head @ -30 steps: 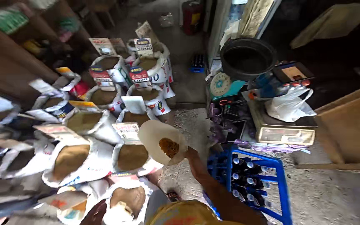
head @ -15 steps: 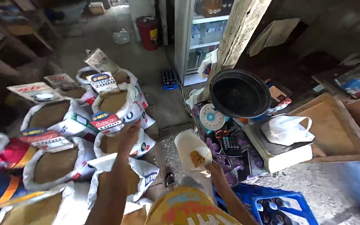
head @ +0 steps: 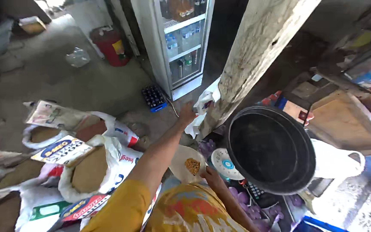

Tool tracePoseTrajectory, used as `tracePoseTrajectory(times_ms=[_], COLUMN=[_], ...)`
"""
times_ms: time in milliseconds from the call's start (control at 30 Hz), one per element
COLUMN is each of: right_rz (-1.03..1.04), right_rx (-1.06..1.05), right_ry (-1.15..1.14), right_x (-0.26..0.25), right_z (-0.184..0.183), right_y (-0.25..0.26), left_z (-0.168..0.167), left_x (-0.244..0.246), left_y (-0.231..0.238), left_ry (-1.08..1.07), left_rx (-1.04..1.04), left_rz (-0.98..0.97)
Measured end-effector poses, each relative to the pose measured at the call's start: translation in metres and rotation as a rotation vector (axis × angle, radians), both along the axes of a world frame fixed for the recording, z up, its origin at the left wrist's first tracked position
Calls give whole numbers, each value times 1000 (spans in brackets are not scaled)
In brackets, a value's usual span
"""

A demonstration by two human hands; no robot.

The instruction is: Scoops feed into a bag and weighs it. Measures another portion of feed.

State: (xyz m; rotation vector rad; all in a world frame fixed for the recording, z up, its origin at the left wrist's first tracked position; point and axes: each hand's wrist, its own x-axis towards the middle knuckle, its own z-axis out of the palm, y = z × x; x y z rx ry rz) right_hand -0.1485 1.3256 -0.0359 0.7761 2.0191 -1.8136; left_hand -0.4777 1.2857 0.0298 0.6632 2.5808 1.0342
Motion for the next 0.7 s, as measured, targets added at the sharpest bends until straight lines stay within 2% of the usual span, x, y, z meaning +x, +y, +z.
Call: tracePoseTrajectory(times_ms=[67,133,233,333,467,600,667,700], right_rz=[9,7,-7,-88,-84,-163,-202,-197], right_rx=[-6,-20,-18,-11,57,96,118,119], right_ry=[-33,-40,-53,-108,-94,-51,-23,-36], right_x=[-36,-70,-120,-182,-278,-399,-464,-503], right_z=[10,13,6,8,-14,-52,-62,-55], right_y=[0,-2,-5,-13,-19,-42,-64,-75], left_z=[-7,3,21,9,10,24,37,46], left_x=[-29,-47,-68,-116,-177,-248,-296,-326], left_y=[10,14,17,21,7,-36,-81,-107], left_ry=[-37,-41,78,144,171,251,91,-33], left_rx=[60,128,89,81,183,447,542,577], left_rz=[-144,-295,-477,-612,-766,-1020,-1082,-1054])
